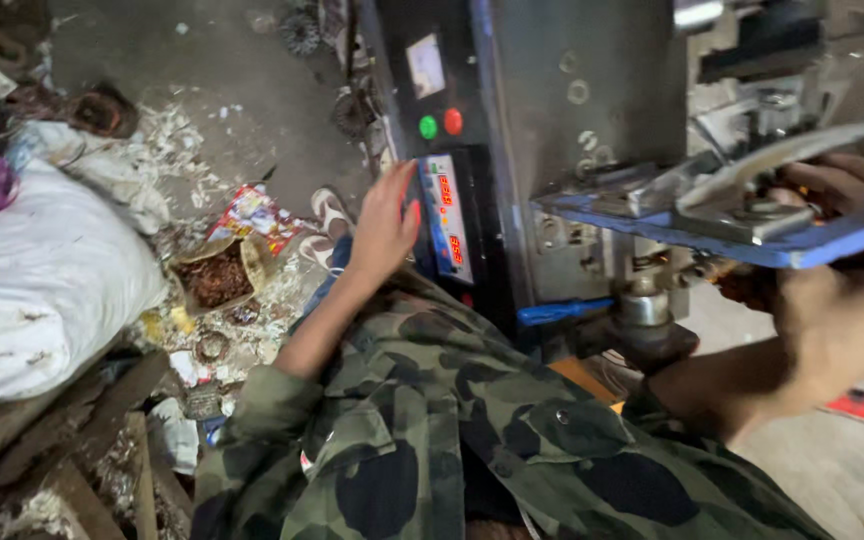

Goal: The person operates a motor winding machine, feeding copper wire into the stator slots and rotating the stator to wind the coils. The person repeatedly adjusts the stator and presses the machine's control buttons to advance the winding process.

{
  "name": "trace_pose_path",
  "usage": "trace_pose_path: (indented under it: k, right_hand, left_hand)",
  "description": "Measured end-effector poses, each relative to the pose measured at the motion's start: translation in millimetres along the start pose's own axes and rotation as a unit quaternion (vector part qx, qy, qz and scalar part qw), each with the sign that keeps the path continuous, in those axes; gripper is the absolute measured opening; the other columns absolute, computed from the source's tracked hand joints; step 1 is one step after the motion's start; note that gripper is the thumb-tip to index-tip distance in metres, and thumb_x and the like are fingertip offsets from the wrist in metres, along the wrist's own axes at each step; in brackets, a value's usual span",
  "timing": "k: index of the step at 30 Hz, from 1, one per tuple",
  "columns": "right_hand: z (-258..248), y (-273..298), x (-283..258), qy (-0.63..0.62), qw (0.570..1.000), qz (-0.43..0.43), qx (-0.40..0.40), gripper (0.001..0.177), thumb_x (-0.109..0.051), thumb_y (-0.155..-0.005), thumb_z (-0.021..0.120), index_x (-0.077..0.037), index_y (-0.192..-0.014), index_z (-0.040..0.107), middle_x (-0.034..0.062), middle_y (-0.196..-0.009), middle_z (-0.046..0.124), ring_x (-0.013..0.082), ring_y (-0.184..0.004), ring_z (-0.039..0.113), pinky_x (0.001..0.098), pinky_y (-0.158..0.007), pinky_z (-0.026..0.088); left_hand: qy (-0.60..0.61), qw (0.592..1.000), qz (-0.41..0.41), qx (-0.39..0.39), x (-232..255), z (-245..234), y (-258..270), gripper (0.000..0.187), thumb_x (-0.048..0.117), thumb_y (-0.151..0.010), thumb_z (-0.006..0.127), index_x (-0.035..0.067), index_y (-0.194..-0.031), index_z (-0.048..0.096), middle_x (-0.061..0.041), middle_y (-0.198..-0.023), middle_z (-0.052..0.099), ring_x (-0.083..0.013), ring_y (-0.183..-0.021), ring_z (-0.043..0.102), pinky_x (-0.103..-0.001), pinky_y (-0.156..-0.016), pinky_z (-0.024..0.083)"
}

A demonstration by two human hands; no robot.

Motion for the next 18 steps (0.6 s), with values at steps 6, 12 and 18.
trace_pose_path:
  k: [6,12,18]
  right_hand:
    - [-1.1,-0.9,17.6,0.006,1.000,0.015,-0.016,0.024,0.004,-0.101,0.068,0.001,-0.125,0.066,0.0108,-0.136,0.062,0.0225,-0.124,0.063,0.0343,-0.109,0.052]
    - [-1.4,1.7,22.4,-0.037,0.999,0.032,-0.011,0.025,0.002,-0.101,0.067,-0.001,-0.126,0.067,0.0097,-0.136,0.063,0.0209,-0.123,0.063,0.0343,-0.107,0.052]
    - [0.9,-6.3,13.0,-0.092,0.995,0.023,0.012,0.020,-0.003,-0.101,0.069,-0.001,-0.121,0.069,0.0083,-0.128,0.067,0.0176,-0.119,0.064,0.0321,-0.107,0.051]
  left_hand:
    - [-0.002,0.998,-0.012,-0.069,-55.0,49.1,14.6,0.085,-0.001,-0.084,0.056,0.014,-0.163,0.027,-0.028,-0.162,0.033,-0.0441,-0.150,0.034,-0.046,-0.126,0.029]
    - [0.026,0.993,-0.034,-0.112,-67.6,60.0,17.4,0.094,-0.002,-0.079,0.058,0.015,-0.165,0.021,-0.031,-0.163,0.027,-0.0482,-0.149,0.029,-0.047,-0.122,0.028]
    - [-0.045,0.995,-0.040,0.080,-9.2,6.0,-3.2,0.073,0.020,-0.081,0.074,0.010,-0.145,0.040,-0.024,-0.138,0.054,-0.0434,-0.129,0.052,-0.047,-0.108,0.045]
Point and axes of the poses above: each hand's wrist, its own y-axis away from the middle knuckle, its own z-axis out of the palm, x = y × z, the point moved 9 cm from there along -y, towards the middle knuckle
